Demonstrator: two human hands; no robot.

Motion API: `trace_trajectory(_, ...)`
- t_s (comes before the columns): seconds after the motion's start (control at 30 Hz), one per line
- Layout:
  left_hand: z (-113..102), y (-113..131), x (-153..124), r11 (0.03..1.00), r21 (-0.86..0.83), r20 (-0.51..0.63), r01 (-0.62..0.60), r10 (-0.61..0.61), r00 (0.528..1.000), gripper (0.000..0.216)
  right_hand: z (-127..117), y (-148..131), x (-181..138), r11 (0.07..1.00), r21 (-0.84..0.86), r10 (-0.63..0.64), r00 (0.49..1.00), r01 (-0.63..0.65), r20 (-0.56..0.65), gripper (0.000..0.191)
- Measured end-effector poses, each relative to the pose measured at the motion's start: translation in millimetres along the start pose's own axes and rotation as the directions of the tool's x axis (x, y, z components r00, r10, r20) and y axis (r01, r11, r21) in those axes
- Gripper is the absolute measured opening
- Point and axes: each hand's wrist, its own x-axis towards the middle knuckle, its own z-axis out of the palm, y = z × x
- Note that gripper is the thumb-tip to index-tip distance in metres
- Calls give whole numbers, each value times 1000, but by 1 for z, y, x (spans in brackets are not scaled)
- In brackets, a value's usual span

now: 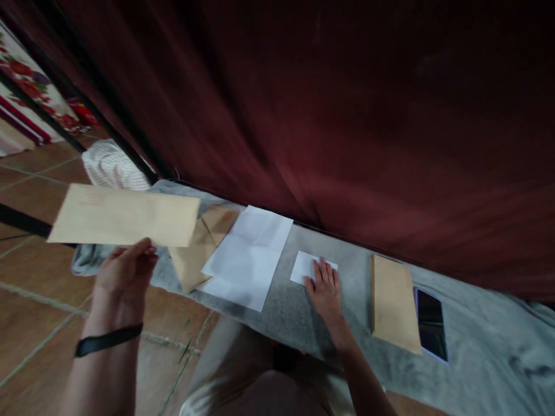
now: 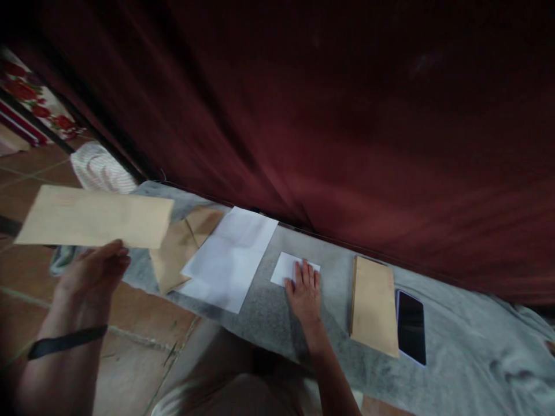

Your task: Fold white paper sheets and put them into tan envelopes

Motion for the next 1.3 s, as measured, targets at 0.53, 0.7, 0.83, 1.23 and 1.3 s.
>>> trace_trajectory(0.53, 105, -121, -147, 933, 24, 390, 360, -340, 856, 46, -24, -7, 14, 749, 608, 271, 959, -262, 80, 43)
trace_trajectory(0.7, 103, -133, -160, 954, 35, 471, 299, -280, 837, 50, -33, -42, 19, 358, 857, 279, 919, -370, 280, 46)
trace_trajectory(0.83, 100, -138, -165, 947, 58, 485, 315, -302, 820, 48, -32, -62, 19, 63, 858, 215, 846, -511, 488, 37)
trace_trajectory(1.23, 82, -144, -164, 913, 273, 533, 303, -406, 742, 31, -28, -59, 11, 145, 823, 306, 816, -549, 490, 24)
trace_trajectory(1.3, 76, -147, -167, 880, 465, 602, 97, -395, 694, 29, -26, -54, 9, 180, 812, 320, 814, -555, 485, 24)
